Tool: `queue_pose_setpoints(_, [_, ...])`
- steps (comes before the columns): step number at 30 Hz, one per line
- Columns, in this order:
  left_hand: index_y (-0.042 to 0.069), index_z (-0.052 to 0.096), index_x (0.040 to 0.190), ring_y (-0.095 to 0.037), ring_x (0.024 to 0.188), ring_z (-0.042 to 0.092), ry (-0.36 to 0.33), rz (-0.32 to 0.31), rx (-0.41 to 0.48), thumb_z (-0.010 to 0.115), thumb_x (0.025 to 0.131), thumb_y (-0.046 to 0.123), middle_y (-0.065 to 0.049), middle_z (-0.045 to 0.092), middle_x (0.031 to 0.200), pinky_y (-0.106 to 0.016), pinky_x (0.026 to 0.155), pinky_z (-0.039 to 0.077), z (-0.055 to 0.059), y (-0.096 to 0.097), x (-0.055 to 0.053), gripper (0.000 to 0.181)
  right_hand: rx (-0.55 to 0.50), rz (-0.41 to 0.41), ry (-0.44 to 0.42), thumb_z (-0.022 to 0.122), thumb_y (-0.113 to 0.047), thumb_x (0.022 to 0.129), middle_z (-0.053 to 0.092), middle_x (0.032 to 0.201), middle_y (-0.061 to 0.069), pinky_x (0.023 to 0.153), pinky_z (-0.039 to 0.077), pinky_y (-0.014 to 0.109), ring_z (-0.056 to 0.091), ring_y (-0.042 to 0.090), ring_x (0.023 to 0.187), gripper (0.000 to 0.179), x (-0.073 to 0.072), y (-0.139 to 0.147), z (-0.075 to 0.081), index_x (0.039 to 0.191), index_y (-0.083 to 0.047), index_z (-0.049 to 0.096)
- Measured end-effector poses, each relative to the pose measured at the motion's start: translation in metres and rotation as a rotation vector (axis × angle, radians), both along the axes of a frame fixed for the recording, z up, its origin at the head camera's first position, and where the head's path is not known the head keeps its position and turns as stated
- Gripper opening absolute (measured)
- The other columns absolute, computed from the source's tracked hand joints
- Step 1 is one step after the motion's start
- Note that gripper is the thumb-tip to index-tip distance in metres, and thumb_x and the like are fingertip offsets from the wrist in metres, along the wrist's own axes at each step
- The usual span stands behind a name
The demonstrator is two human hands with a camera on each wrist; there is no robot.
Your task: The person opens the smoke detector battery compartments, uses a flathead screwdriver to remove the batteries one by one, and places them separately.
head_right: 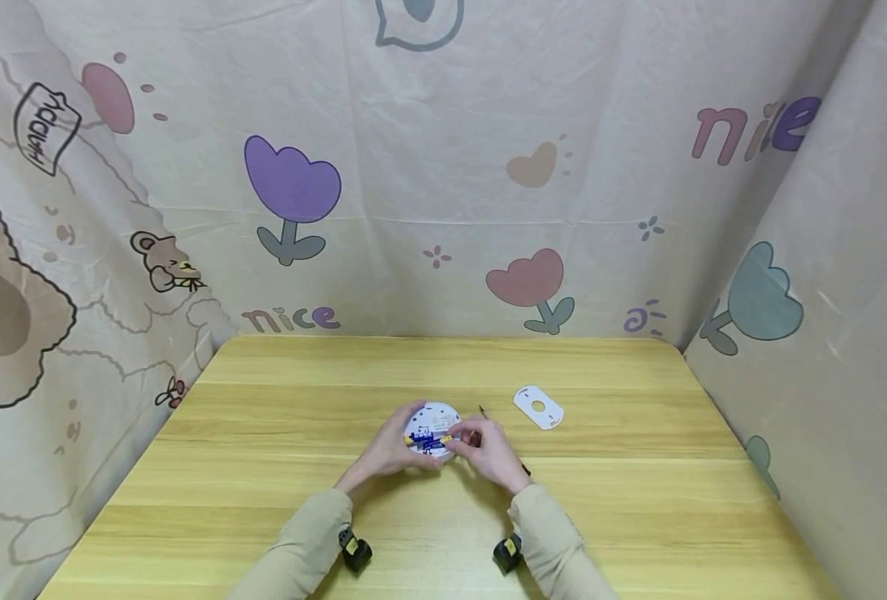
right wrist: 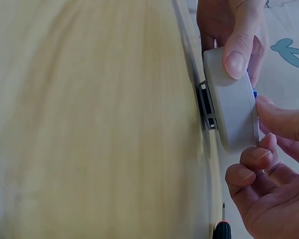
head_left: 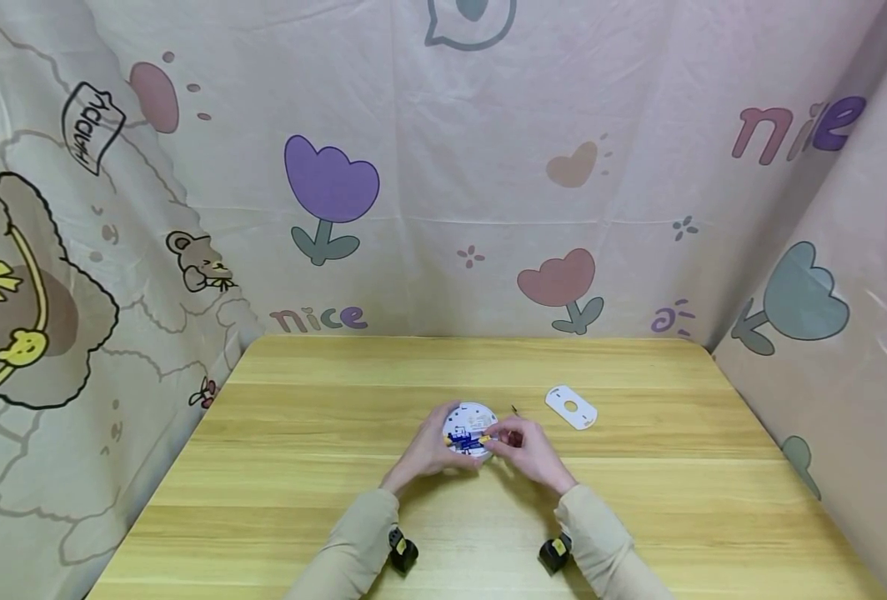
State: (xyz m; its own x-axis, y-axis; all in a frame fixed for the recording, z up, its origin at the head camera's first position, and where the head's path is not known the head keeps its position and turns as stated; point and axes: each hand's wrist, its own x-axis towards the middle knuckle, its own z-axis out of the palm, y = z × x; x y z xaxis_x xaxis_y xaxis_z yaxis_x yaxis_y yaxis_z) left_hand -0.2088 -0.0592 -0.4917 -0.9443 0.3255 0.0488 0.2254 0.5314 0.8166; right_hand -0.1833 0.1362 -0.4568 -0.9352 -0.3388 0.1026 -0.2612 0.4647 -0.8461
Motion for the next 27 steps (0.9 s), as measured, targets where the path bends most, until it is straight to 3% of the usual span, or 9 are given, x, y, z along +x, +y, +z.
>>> queue_pose_setpoints(4, [0.011, 0.027, 0.138, -0.03, 0.116, 0.044, 0.005, -0.004, 0.002, 0.085, 0.05, 0.034, -0.014, 0.039, 0.135, -0.052, 0.098, 0.038, 0.0, 0.0, 0.0, 0.108, -0.049, -0.001, -0.025, 0.065, -0.01, 0.079, 0.058, 0.083, 0.014, 0.054, 0.042, 0.016, 0.049, 0.016, 0.067, 0.023, -0.001, 0.002, -0.006, 0.1, -0.002, 0.063])
queue_pose_setpoints(7, [0.011, 0.027, 0.138, -0.03, 0.117, 0.043, 0.007, -0.006, 0.006, 0.085, 0.05, 0.034, -0.014, 0.039, 0.135, -0.052, 0.099, 0.037, 0.0, 0.0, 0.0, 0.108, -0.112, 0.004, -0.03, 0.063, -0.009, 0.08, 0.06, 0.086, 0.017, 0.055, 0.047, 0.019, 0.054, 0.027, 0.069, 0.022, -0.001, 0.004, -0.008, 0.1, 0.0, 0.063])
queue_pose_setpoints(10, [0.011, 0.027, 0.138, -0.031, 0.117, 0.043, 0.002, -0.004, 0.007, 0.085, 0.05, 0.034, -0.014, 0.039, 0.135, -0.053, 0.1, 0.037, 0.0, 0.0, 0.0, 0.108, -0.175, 0.01, -0.056, 0.061, -0.007, 0.082, 0.061, 0.088, 0.024, 0.053, 0.051, 0.03, 0.054, 0.043, 0.069, 0.021, 0.001, 0.004, -0.007, 0.099, 0.004, 0.061])
queue_pose_setpoints(14, [0.011, 0.028, 0.138, -0.03, 0.117, 0.043, 0.002, 0.0, -0.004, 0.085, 0.049, 0.034, -0.014, 0.039, 0.135, -0.052, 0.1, 0.037, 0.0, 0.0, 0.0, 0.108, -0.225, -0.003, -0.101, 0.059, -0.007, 0.083, 0.061, 0.087, 0.028, 0.052, 0.052, 0.039, 0.054, 0.047, 0.067, 0.021, 0.003, 0.005, -0.007, 0.1, 0.006, 0.059])
queue_pose_setpoints(20, [0.012, 0.028, 0.138, -0.03, 0.118, 0.043, 0.003, 0.006, -0.012, 0.085, 0.049, 0.034, -0.013, 0.039, 0.135, -0.051, 0.1, 0.037, 0.0, 0.0, 0.0, 0.108, -0.29, -0.036, -0.116, 0.06, -0.008, 0.083, 0.063, 0.093, 0.025, 0.068, 0.054, 0.044, 0.058, 0.046, 0.079, 0.024, -0.002, 0.007, -0.019, 0.102, 0.006, 0.059])
queue_pose_setpoints(27, [0.012, 0.027, 0.138, -0.031, 0.118, 0.043, -0.011, 0.006, 0.006, 0.085, 0.049, 0.033, -0.013, 0.038, 0.136, -0.053, 0.099, 0.037, 0.001, 0.0, 0.001, 0.109, -0.382, -0.105, -0.143, 0.065, -0.017, 0.08, 0.063, 0.096, 0.024, 0.072, 0.055, 0.04, 0.063, 0.032, 0.079, 0.031, -0.01, 0.011, -0.039, 0.103, 0.002, 0.06])
